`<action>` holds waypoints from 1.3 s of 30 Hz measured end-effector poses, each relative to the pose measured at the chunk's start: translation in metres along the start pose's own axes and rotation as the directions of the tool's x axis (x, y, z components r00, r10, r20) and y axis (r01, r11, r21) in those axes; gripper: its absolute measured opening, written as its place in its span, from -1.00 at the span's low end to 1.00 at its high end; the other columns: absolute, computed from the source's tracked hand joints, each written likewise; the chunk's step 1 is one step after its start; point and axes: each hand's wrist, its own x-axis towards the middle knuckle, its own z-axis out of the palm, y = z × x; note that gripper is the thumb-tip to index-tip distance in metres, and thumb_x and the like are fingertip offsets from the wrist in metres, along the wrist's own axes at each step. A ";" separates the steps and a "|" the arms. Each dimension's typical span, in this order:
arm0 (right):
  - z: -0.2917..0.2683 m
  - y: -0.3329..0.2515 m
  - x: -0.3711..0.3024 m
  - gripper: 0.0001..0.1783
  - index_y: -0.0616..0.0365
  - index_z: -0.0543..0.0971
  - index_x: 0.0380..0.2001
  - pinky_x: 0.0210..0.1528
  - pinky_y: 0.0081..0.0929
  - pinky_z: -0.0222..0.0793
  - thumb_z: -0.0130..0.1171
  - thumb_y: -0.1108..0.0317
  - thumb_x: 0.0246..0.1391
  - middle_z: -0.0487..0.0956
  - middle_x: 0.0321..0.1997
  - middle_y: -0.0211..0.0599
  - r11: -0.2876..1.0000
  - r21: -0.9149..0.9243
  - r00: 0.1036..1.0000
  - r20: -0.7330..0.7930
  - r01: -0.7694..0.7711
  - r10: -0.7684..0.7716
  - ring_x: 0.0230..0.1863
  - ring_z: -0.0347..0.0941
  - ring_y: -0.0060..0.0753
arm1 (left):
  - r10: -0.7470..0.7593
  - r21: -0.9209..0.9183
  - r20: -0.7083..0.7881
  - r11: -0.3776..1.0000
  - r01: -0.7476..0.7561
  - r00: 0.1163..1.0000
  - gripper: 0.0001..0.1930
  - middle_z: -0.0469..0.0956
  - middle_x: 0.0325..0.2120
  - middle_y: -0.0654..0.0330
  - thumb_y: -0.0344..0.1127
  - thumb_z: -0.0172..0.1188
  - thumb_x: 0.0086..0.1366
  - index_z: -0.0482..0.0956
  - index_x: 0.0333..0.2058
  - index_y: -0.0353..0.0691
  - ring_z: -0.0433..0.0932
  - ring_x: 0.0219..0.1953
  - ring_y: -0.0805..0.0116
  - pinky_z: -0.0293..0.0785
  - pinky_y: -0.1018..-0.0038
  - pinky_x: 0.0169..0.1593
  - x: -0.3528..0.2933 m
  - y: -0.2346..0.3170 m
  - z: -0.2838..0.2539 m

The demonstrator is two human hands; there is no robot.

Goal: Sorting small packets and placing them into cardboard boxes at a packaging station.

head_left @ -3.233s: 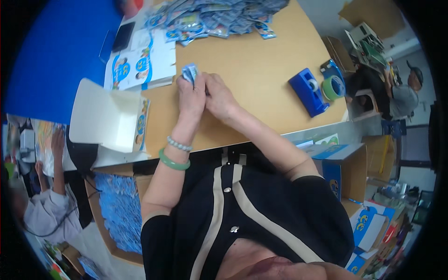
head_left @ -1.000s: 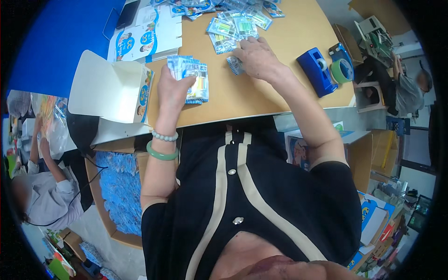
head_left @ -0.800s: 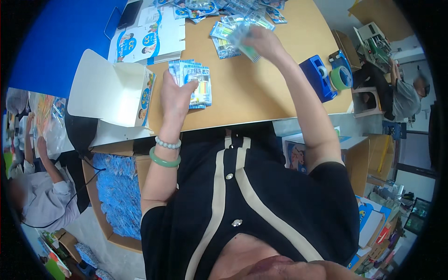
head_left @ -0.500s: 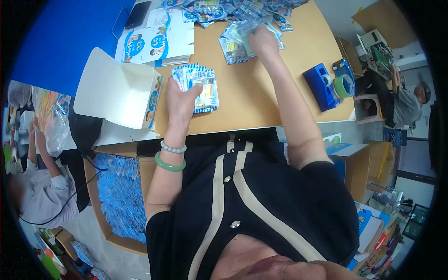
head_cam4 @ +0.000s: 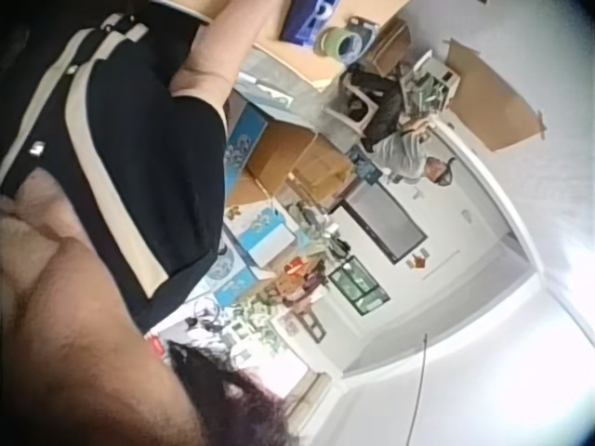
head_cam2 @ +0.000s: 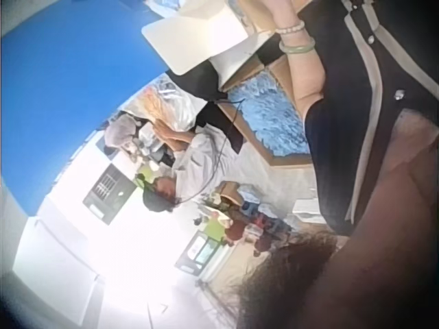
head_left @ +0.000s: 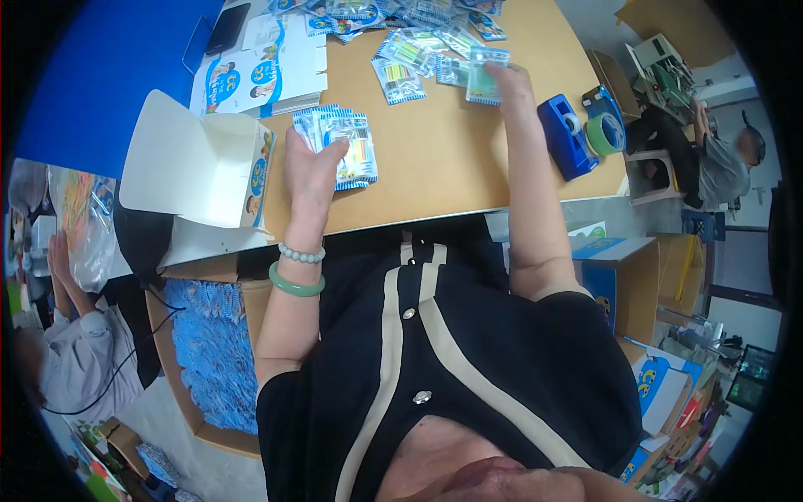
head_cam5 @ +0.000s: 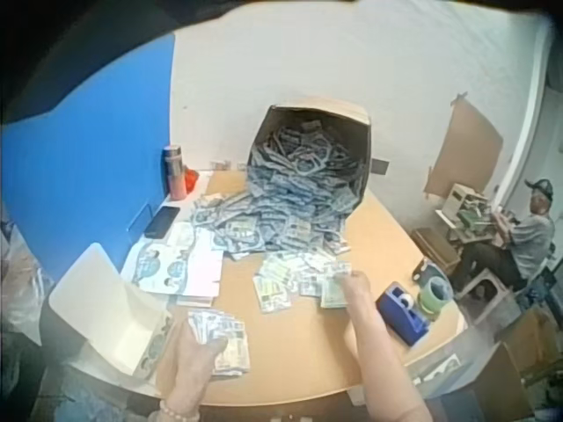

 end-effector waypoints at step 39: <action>0.094 -0.036 -0.120 -0.40 0.38 0.29 0.14 -0.06 -0.44 0.48 0.16 0.58 -0.01 0.54 -0.06 -0.10 0.753 0.606 0.814 0.556 -0.259 -0.167 -0.08 0.53 -0.33 | 0.091 -0.051 -0.168 0.994 -0.101 0.982 -0.53 0.59 -0.25 0.06 -0.48 0.35 -0.05 0.37 -0.14 -0.38 0.61 -0.22 0.27 0.50 0.42 -0.11 0.020 -0.023 0.017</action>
